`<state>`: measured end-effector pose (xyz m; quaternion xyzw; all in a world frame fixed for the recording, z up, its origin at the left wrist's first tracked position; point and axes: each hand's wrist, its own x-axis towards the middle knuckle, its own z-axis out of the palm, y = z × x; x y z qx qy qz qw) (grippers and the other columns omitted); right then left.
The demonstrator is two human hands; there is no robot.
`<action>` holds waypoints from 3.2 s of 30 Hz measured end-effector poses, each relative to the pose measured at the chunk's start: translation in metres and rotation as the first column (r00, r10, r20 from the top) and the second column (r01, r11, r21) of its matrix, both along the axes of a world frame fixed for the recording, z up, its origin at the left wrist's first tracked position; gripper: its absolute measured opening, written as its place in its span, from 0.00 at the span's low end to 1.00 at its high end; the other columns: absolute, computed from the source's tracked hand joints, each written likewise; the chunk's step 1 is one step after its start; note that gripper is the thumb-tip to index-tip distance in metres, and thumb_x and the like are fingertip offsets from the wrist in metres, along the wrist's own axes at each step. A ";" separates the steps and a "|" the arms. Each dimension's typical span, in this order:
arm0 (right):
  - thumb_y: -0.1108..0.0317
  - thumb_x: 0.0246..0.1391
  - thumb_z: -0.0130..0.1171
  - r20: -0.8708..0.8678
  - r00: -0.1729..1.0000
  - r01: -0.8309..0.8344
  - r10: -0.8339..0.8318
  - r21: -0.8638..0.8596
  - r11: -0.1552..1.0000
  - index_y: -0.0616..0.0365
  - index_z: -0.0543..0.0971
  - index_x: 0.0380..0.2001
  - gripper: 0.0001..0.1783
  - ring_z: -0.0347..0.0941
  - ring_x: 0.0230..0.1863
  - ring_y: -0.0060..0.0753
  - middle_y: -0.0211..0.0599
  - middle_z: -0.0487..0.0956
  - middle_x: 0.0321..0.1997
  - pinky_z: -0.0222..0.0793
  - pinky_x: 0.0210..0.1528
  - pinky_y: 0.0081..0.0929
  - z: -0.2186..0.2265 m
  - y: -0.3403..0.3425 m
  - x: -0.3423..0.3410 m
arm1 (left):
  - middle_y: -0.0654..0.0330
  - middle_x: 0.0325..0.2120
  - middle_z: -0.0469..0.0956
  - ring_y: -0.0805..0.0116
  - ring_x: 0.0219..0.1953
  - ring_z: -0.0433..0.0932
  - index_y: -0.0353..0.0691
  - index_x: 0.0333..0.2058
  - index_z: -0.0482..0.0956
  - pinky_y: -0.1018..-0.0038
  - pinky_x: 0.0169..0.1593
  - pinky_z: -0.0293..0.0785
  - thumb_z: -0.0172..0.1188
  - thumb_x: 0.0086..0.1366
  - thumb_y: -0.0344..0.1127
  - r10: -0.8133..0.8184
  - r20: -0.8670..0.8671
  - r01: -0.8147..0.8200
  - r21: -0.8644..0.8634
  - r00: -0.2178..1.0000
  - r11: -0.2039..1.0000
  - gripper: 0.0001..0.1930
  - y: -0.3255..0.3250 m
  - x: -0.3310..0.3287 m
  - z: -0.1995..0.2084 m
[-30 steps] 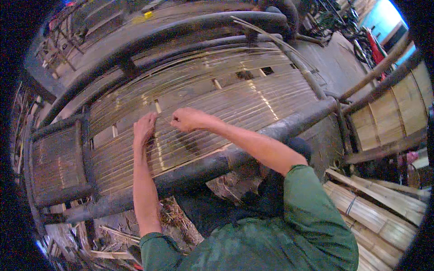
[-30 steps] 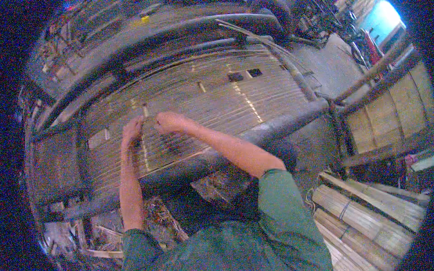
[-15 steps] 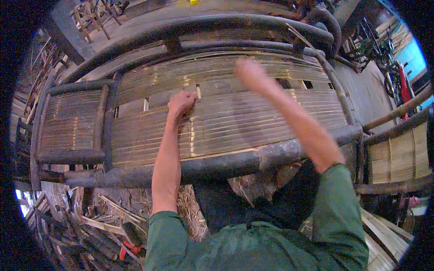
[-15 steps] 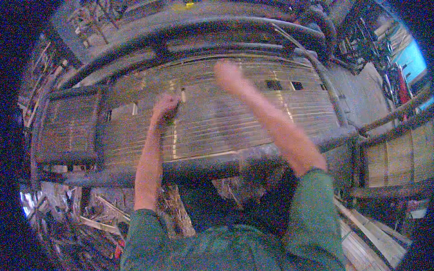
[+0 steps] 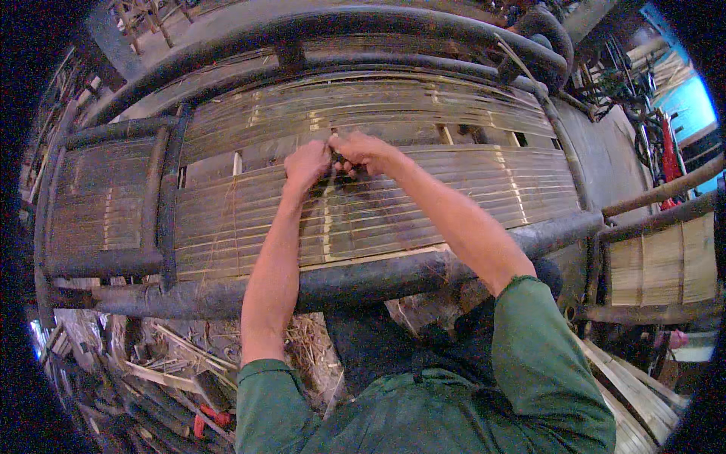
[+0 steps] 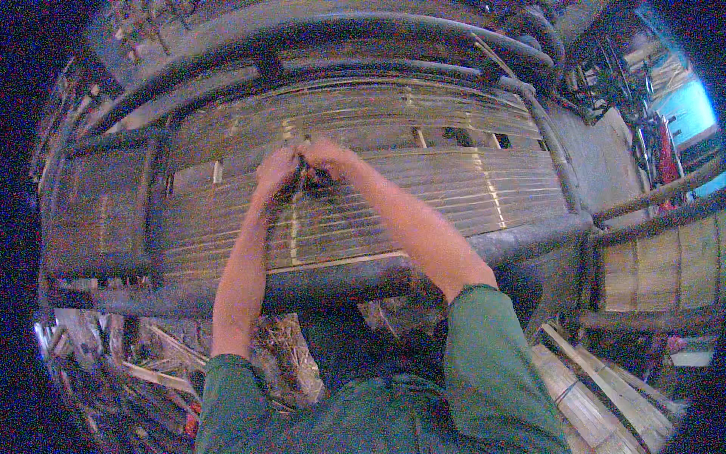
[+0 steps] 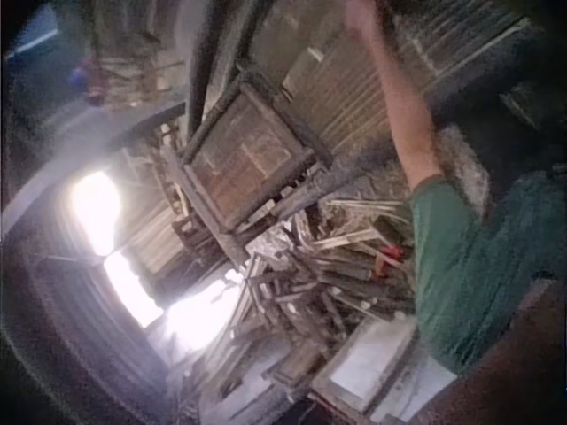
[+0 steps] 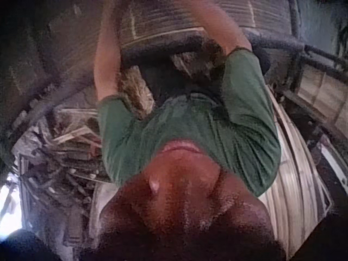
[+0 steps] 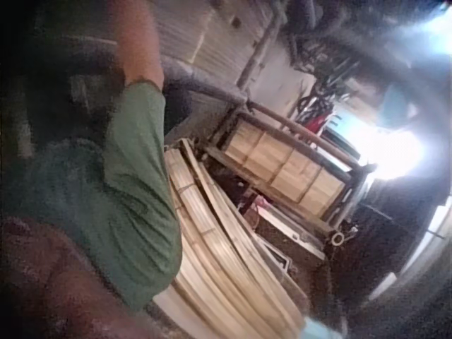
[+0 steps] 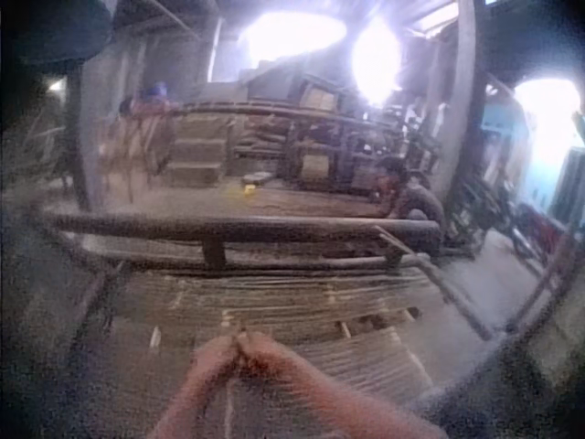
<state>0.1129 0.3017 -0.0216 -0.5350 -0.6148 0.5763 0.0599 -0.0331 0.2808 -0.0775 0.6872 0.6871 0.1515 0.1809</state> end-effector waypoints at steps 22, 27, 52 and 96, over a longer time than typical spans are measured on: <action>0.63 0.57 0.55 -0.560 0.799 0.254 -0.221 -0.018 0.967 0.55 0.75 0.45 0.14 0.64 0.17 0.15 0.24 0.72 0.21 0.63 0.18 0.16 -0.025 -0.030 0.021 | 0.56 0.28 0.81 0.70 0.31 0.79 0.32 0.33 0.80 0.75 0.37 0.73 0.53 0.62 0.35 0.174 0.975 0.105 -0.189 0.137 0.976 0.12 0.005 -0.018 0.033; 0.61 0.54 0.57 -0.086 0.987 0.149 -0.132 0.781 0.607 0.58 0.79 0.32 0.11 0.70 0.31 0.28 0.35 0.73 0.34 0.66 0.31 0.24 -0.025 -0.031 0.038 | 0.56 0.25 0.81 0.69 0.29 0.79 0.33 0.29 0.81 0.71 0.33 0.73 0.53 0.60 0.37 0.052 0.948 0.014 -0.060 0.314 0.998 0.13 0.000 -0.016 0.030; 0.58 0.59 0.53 0.398 0.852 -0.084 -0.342 0.747 0.659 0.57 0.75 0.40 0.14 0.63 0.33 0.14 0.24 0.70 0.33 0.59 0.34 0.13 0.291 -0.135 0.243 | 0.50 0.31 0.78 0.52 0.34 0.77 0.40 0.33 0.78 0.59 0.37 0.72 0.58 0.53 0.48 -0.519 0.196 0.370 0.501 0.832 0.782 0.17 0.007 0.007 0.018; 0.60 0.55 0.54 -0.643 0.594 0.434 -0.483 -0.249 0.866 0.53 0.70 0.19 0.14 0.67 0.22 0.29 0.30 0.67 0.17 0.69 0.33 0.30 -0.008 0.008 0.022 | 0.53 0.45 0.76 0.52 0.51 0.71 0.48 0.45 0.76 0.38 0.57 0.46 0.42 0.64 0.56 -0.191 -0.021 0.184 -0.186 0.981 0.965 0.23 -0.007 -0.007 0.007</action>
